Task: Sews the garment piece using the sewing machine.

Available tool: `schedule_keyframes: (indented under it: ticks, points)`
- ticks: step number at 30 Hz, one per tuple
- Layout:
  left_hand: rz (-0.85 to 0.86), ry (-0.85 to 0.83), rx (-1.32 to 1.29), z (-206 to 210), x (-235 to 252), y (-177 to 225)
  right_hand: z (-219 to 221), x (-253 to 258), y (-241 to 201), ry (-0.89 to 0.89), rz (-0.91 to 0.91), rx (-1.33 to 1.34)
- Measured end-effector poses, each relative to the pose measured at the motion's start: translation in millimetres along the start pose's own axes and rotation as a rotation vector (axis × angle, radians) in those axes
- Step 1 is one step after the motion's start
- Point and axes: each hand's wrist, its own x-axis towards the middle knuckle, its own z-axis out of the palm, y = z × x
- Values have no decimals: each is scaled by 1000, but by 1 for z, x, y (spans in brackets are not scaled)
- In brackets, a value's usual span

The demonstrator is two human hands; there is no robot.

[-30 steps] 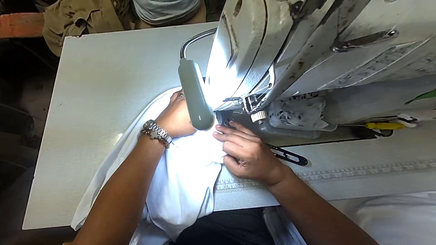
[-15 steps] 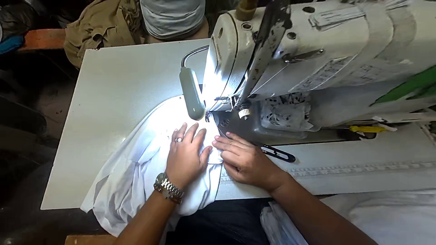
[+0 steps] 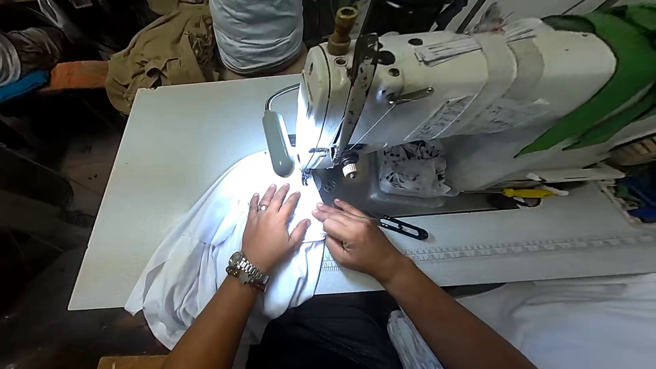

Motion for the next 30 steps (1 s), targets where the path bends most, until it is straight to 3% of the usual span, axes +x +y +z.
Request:
schedule_keyframes:
  ticks: [30]
  points:
    - [93, -85, -12, -9, 26, -28, 12, 13, -15, 3, 166, 34]
